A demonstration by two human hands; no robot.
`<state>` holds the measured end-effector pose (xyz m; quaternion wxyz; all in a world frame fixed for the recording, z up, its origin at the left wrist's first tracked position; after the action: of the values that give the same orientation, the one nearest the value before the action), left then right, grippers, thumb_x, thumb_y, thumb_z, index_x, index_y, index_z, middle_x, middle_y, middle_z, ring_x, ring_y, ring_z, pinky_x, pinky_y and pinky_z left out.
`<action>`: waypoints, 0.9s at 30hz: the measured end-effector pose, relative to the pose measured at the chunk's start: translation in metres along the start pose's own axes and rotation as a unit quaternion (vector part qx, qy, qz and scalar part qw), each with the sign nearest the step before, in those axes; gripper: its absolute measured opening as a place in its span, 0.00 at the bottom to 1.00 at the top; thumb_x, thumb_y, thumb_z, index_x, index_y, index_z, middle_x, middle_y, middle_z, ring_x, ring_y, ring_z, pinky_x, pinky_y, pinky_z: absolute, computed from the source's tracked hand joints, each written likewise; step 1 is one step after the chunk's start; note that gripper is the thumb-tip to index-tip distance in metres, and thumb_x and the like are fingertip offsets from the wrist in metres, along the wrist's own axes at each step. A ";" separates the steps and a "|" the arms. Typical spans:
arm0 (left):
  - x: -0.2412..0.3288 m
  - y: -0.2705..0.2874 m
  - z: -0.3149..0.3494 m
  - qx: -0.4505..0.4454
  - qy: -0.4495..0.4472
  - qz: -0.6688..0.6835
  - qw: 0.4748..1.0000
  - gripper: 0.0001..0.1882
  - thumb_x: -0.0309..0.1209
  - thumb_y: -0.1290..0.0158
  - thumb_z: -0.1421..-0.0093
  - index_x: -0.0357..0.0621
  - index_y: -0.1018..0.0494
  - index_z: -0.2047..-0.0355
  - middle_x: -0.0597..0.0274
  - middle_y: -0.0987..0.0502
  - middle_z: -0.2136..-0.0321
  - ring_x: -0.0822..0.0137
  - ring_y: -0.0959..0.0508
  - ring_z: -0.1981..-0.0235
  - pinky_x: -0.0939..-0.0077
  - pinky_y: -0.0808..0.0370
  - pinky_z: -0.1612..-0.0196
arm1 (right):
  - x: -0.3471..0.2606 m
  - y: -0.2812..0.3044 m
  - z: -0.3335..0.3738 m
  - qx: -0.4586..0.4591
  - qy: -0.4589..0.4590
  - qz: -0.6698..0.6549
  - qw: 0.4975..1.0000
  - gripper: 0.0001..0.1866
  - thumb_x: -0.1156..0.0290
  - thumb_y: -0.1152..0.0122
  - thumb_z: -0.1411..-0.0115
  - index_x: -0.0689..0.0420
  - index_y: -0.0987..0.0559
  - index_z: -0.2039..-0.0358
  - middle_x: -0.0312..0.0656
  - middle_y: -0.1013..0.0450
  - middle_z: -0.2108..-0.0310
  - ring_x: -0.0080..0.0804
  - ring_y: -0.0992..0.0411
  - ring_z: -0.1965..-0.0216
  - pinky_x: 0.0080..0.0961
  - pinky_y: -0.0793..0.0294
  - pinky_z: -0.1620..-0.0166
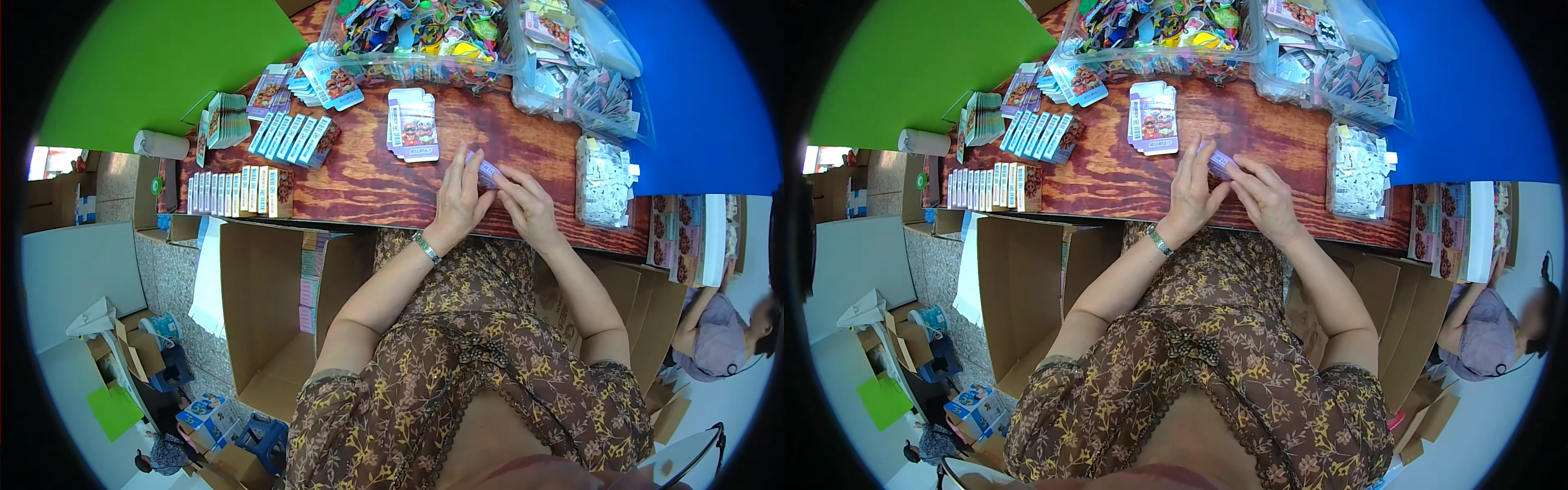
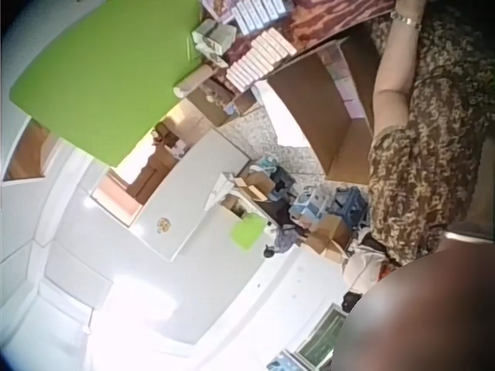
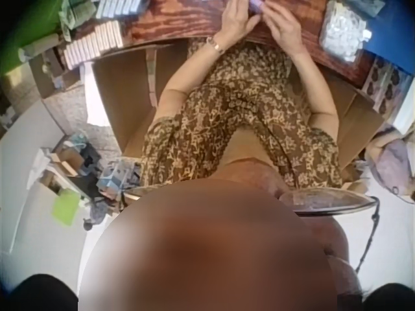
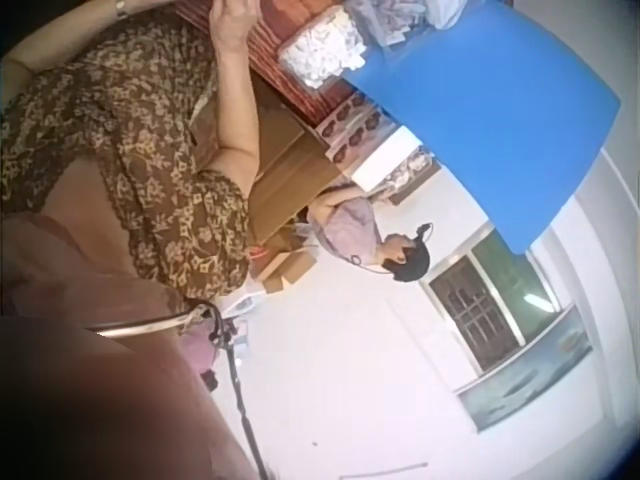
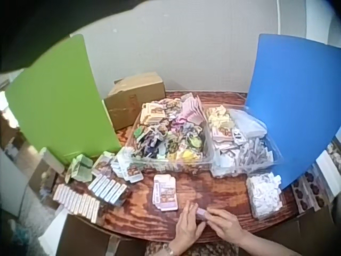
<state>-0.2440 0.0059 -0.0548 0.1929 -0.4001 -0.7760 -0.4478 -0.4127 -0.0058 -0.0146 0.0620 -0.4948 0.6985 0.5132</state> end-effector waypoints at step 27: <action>-0.097 0.039 -0.061 -0.004 0.252 -0.196 0.947 0.60 0.41 0.27 0.55 0.29 0.52 0.31 0.37 0.39 0.37 0.39 0.33 0.41 0.42 0.35 0.40 | 0.024 -0.012 -0.039 -0.080 -0.036 0.142 0.986 0.30 0.69 0.33 0.39 0.52 0.29 0.37 0.51 0.30 0.42 0.51 0.29 0.43 0.41 0.27 0.43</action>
<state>-0.1576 -0.0784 -0.0654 0.2889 -0.1144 -0.7632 -0.5666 -0.3990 -0.0515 -0.0191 -0.0262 -0.3749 0.7157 0.5887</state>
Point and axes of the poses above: each hand's wrist, its own z-axis away from the middle knuckle, its own y-axis out of the back of the hand, x = y × z, the point moved 2 cm from there along -z, towards the middle knuckle
